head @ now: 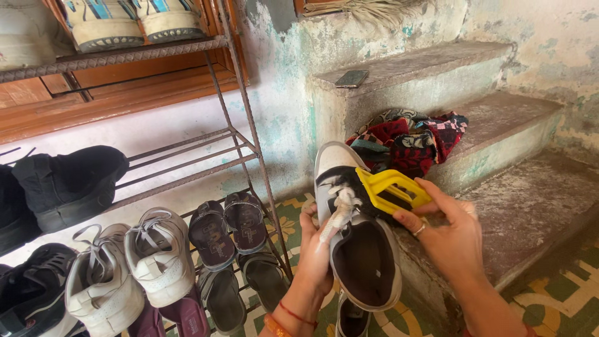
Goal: The person cleans a pair of white sneakers using a yellow brush. They scrub the exterior and interior of the shoes, then place them on a metal shoe rack. The person repeats the process with a second pair of sneakers.
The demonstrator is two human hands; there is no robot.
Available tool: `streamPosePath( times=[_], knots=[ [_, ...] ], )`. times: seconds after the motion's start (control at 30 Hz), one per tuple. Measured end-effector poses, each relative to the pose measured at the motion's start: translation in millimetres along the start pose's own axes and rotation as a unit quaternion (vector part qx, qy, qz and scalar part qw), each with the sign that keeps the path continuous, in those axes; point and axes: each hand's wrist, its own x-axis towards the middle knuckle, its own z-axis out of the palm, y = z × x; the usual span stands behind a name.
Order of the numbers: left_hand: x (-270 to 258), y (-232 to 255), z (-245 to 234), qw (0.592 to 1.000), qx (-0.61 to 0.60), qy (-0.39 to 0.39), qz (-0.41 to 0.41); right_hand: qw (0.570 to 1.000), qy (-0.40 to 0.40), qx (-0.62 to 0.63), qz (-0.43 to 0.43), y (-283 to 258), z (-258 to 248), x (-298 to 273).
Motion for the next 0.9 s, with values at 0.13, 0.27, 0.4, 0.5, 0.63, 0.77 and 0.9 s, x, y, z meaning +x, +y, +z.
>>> streamPosePath(
  times=[0.13, 0.27, 0.4, 0.5, 0.63, 0.77, 0.9],
  knots=[
    [7.5, 6.2, -5.9, 0.996, -0.090, 0.016, -0.020, 0.933, -0.118, 0.274, 0.201, -6.5, -3.0, 1.8],
    [3.5, 27.4, -5.1, 0.989, -0.146, 0.017, -0.030, 0.907, -0.199, 0.300, 0.221, -4.7, -5.7, 5.2],
    [-11.6, 37.7, 11.0, 0.997, -0.040, -0.007, -0.059, 0.872, -0.194, 0.353, 0.279, -7.6, -0.9, 5.4],
    [-17.9, 46.3, 20.8, 0.998, -0.005, -0.027, -0.051, 0.891, -0.147, 0.358, 0.236, -19.9, -1.9, 4.5],
    [-17.8, 61.2, 20.9, 0.993, -0.098, 0.060, -0.013, 0.954, -0.186, 0.175, 0.158, -37.1, -26.2, 2.4],
    [-17.4, 70.5, 15.1, 0.989, -0.146, 0.006, -0.002, 0.945, -0.254, 0.098, 0.183, -40.2, -37.4, 1.9],
    [-18.6, 67.7, 13.7, 0.990, -0.140, 0.000, -0.029, 0.934, -0.211, 0.156, 0.244, -20.3, -27.8, 2.5]
  ],
)
